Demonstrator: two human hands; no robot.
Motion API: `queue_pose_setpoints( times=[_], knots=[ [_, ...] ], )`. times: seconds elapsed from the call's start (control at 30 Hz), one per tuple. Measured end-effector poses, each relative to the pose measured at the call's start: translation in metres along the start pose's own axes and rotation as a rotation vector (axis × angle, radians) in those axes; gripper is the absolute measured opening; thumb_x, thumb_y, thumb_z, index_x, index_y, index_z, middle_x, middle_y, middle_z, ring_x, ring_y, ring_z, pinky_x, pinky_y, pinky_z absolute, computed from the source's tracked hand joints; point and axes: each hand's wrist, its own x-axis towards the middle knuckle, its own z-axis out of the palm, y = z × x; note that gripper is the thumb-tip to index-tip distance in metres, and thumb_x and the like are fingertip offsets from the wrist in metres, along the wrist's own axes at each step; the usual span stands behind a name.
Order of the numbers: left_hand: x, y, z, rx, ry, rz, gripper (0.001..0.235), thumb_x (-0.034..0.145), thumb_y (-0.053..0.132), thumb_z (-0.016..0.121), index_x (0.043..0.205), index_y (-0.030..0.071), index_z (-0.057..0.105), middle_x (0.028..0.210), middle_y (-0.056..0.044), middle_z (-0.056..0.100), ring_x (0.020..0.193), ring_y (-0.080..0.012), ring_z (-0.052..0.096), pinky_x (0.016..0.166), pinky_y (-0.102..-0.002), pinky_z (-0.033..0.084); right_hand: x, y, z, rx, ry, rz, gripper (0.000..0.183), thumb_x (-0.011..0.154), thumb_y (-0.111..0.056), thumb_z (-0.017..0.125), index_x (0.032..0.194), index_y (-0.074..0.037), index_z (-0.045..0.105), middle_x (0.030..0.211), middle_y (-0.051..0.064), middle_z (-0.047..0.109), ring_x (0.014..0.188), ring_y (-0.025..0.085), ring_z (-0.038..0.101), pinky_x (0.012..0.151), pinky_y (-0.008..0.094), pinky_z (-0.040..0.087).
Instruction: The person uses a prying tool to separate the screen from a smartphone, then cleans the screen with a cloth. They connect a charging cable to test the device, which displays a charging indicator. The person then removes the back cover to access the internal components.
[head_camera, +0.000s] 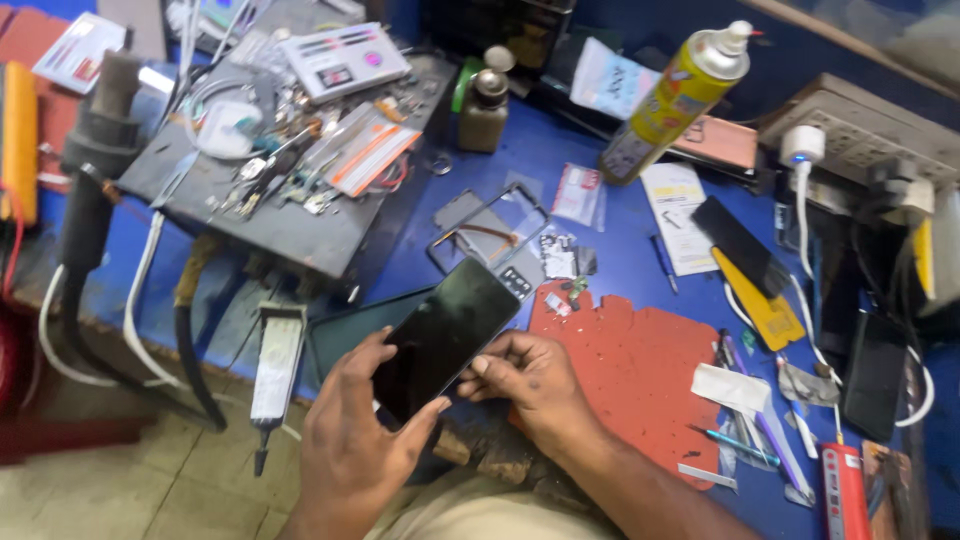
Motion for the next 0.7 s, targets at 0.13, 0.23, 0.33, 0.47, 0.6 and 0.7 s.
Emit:
queue_pose_setpoints(
  times=[0.13,0.23,0.33,0.47,0.6,0.7],
  knots=[
    [-0.002,-0.0005,0.0045,0.041,-0.008,-0.04,0.074,0.067,0.023,0.091,0.122,0.002,0.047,0.128,-0.024,0.064,0.112,-0.0419,0.066,0.091,-0.047,0.055,-0.001,0.0012,0.0002,0.021,-0.02,-0.011,0.012,0.095,-0.006,0.067,0.098,0.006,0.067,0.091,0.017,0.076,0.078,0.023,0.077,0.071,0.033,0.064],
    [-0.0038,-0.0021,0.0059,0.043,-0.03,-0.086,0.077,0.066,0.024,0.092,0.124,0.002,0.046,0.127,-0.022,0.065,0.109,-0.0399,0.068,0.089,-0.046,0.055,0.0001,0.0016,-0.0001,-0.001,-0.019,-0.01,0.013,0.096,-0.007,0.067,0.098,0.006,0.067,0.092,0.017,0.076,0.079,0.022,0.077,0.072,0.033,0.064],
    [-0.0073,-0.0035,0.0069,0.041,-0.023,-0.083,0.076,0.066,0.024,0.092,0.123,0.003,0.045,0.128,-0.022,0.064,0.109,-0.0393,0.068,0.087,-0.045,0.057,-0.0005,0.0006,0.0005,0.001,-0.025,-0.009,0.014,0.096,-0.007,0.068,0.099,0.006,0.067,0.091,0.017,0.075,0.079,0.022,0.076,0.071,0.033,0.063],
    [-0.0046,-0.0033,0.0092,0.055,-0.002,-0.082,0.077,0.064,0.024,0.092,0.12,0.004,0.043,0.129,-0.021,0.064,0.107,-0.0379,0.069,0.086,-0.045,0.057,-0.0009,-0.001,0.0027,0.0,-0.031,-0.014,0.015,0.097,-0.008,0.068,0.099,0.007,0.068,0.092,0.016,0.075,0.08,0.021,0.076,0.072,0.032,0.063],
    [-0.007,-0.0061,0.0096,0.098,-0.044,-0.109,0.08,0.061,0.025,0.093,0.12,0.003,0.043,0.129,-0.022,0.064,0.104,-0.0356,0.07,0.084,-0.045,0.057,-0.0001,-0.0005,0.0018,-0.001,-0.029,-0.012,0.015,0.096,-0.009,0.069,0.099,0.006,0.068,0.092,0.016,0.076,0.079,0.021,0.076,0.072,0.032,0.063],
    [-0.0067,-0.0072,0.01,0.096,-0.043,-0.099,0.078,0.062,0.026,0.093,0.117,0.004,0.042,0.13,-0.023,0.064,0.106,-0.0358,0.069,0.085,-0.045,0.057,0.0003,-0.0008,0.0021,0.014,-0.041,-0.016,0.015,0.096,-0.008,0.068,0.1,0.006,0.069,0.093,0.015,0.076,0.08,0.02,0.076,0.072,0.032,0.063]
  ],
)
